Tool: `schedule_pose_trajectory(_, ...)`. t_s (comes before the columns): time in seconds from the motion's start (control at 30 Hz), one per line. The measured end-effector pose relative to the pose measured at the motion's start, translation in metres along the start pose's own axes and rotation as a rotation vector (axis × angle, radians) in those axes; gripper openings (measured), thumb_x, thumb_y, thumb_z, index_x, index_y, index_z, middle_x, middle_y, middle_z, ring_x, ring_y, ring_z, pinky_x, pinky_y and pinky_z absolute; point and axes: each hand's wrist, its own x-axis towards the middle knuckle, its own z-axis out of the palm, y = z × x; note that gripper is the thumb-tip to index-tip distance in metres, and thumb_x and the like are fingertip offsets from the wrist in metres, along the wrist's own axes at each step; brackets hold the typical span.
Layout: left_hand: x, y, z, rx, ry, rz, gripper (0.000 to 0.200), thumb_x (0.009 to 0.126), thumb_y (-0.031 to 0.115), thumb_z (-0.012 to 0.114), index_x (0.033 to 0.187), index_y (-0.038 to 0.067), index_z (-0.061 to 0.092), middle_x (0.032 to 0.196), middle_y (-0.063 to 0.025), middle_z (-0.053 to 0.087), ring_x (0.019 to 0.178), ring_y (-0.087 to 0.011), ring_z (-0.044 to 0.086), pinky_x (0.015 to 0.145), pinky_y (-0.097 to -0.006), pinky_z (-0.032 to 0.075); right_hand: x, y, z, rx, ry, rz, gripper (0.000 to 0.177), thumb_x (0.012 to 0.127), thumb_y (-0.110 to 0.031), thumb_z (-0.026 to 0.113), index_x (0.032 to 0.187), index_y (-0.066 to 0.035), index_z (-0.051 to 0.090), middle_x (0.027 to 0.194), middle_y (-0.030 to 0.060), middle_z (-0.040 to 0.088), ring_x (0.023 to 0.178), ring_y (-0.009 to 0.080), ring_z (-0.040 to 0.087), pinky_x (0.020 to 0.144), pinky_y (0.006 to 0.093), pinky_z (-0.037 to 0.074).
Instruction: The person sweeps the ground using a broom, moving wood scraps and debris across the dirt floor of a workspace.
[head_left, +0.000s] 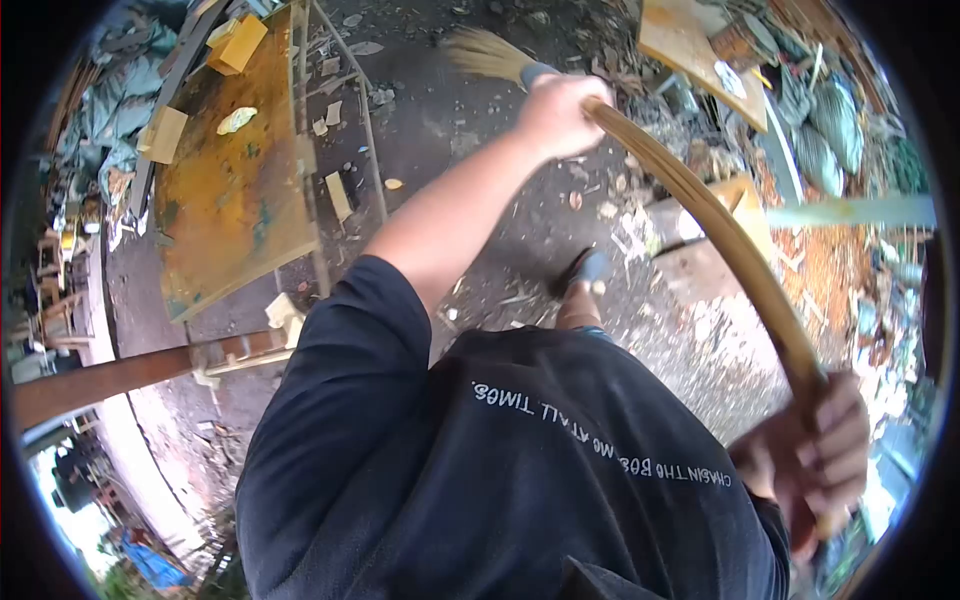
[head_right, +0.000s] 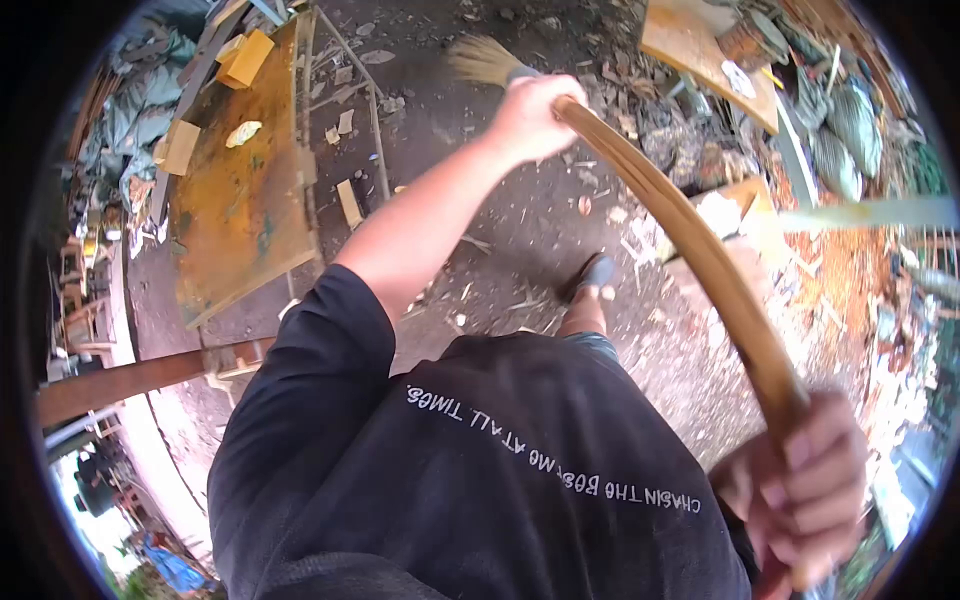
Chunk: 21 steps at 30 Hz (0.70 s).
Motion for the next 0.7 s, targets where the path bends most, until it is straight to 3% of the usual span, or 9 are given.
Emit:
schedule_pose_trajectory(0.17,0.004,-0.193,0.040,0.412,0.117,-0.576,0.044,0.091,0.053,0.074,0.097,0.009,0.070,0.098,-0.0183,0.073,0.093,-0.0372,0.070,0.084,-0.0440,0.055,0.015,0.266,-0.030,0.222,-0.449,0.344,0.012,0.091,-0.015,0.066,0.089,-0.006,0.059,0.105,0.0168,0.065,0.114,0.0403,0.063,0.114,0.0659,0.036)
schedule_pose_trajectory(0.2,-0.021,-0.206,0.040,0.416,-0.093,-0.863,0.047,0.091,0.053,0.072,0.101,0.008,0.070,0.101,-0.0189,0.074,0.095,-0.0369,0.071,0.085,-0.0445,0.055,-0.003,0.318,-0.036,0.375,-0.372,0.392,0.012,0.093,-0.016,0.067,0.090,-0.006,0.061,0.102,0.0169,0.067,0.114,0.0408,0.063,0.114,0.0637,0.038)
schedule_pose_trajectory(0.23,-0.061,-0.221,0.046,0.471,-0.228,-0.872,0.047,0.090,0.052,0.072,0.104,0.007,0.072,0.105,-0.0202,0.075,0.097,-0.0383,0.071,0.085,-0.0439,0.055,0.001,0.346,-0.040,0.479,-0.272,0.537,0.017,0.097,-0.020,0.067,0.090,-0.005,0.061,0.096,0.0136,0.066,0.109,0.0357,0.065,0.110,0.0605,0.043)
schedule_pose_trajectory(0.3,-0.132,-0.190,0.071,0.231,-0.725,-1.096,0.050,0.091,0.054,0.070,0.108,0.008,0.074,0.102,-0.0146,0.076,0.093,-0.0237,0.070,0.086,-0.0402,0.055,0.016,0.379,-0.063,0.506,-0.053,0.960,0.023,0.101,-0.024,0.066,0.089,-0.006,0.059,0.091,0.0102,0.063,0.101,0.0297,0.065,0.102,0.0559,0.049)
schedule_pose_trajectory(0.33,-0.153,-0.149,0.084,-0.057,-0.723,-1.220,0.061,0.086,0.057,0.073,0.107,0.000,0.075,0.114,-0.0205,0.075,0.108,-0.0351,0.072,0.091,-0.0435,0.056,0.027,0.376,-0.070,0.601,-0.082,0.974,0.024,0.104,-0.024,0.061,0.089,-0.006,0.058,0.086,0.0078,0.059,0.093,0.0253,0.062,0.096,0.0523,0.052)
schedule_pose_trajectory(0.37,-0.148,-0.097,0.084,-0.184,-0.795,-1.337,0.060,0.088,0.059,0.072,0.113,0.005,0.076,0.111,-0.0190,0.075,0.106,-0.0334,0.072,0.095,-0.0423,0.055,0.047,0.367,-0.075,0.628,-0.136,0.991,0.028,0.104,-0.030,0.061,0.089,-0.007,0.055,0.084,0.0059,0.056,0.088,0.0238,0.059,0.091,0.0484,0.051)
schedule_pose_trajectory(0.57,-0.076,0.008,0.071,0.074,-0.335,-1.168,0.042,0.092,0.052,0.069,0.122,0.022,0.074,0.120,-0.0170,0.072,0.115,-0.0357,0.068,0.101,-0.0464,0.052,0.202,0.385,-0.107,1.008,-0.433,0.712,0.028,0.100,-0.039,0.061,0.089,-0.015,0.054,0.080,-0.0023,0.054,0.079,0.0174,0.054,0.082,0.0390,0.046)
schedule_pose_trajectory(0.6,-0.067,-0.012,0.069,0.133,-0.152,-0.908,0.041,0.089,0.047,0.072,0.121,0.022,0.074,0.112,-0.0176,0.073,0.109,-0.0366,0.069,0.095,-0.0485,0.054,0.235,0.384,-0.110,1.101,-0.466,0.608,0.024,0.099,-0.036,0.063,0.091,-0.015,0.056,0.078,-0.0036,0.055,0.076,0.0158,0.056,0.080,0.0370,0.048)
schedule_pose_trajectory(0.7,0.042,-0.043,0.019,0.114,0.073,-0.588,0.026,0.079,0.029,0.076,0.097,0.011,0.069,0.086,-0.0176,0.068,0.087,-0.0394,0.068,0.076,-0.0494,0.051,0.312,0.391,-0.107,1.172,-0.645,0.241,0.021,0.091,-0.032,0.069,0.089,-0.015,0.057,0.077,-0.0025,0.057,0.072,0.0170,0.057,0.073,0.0377,0.047)
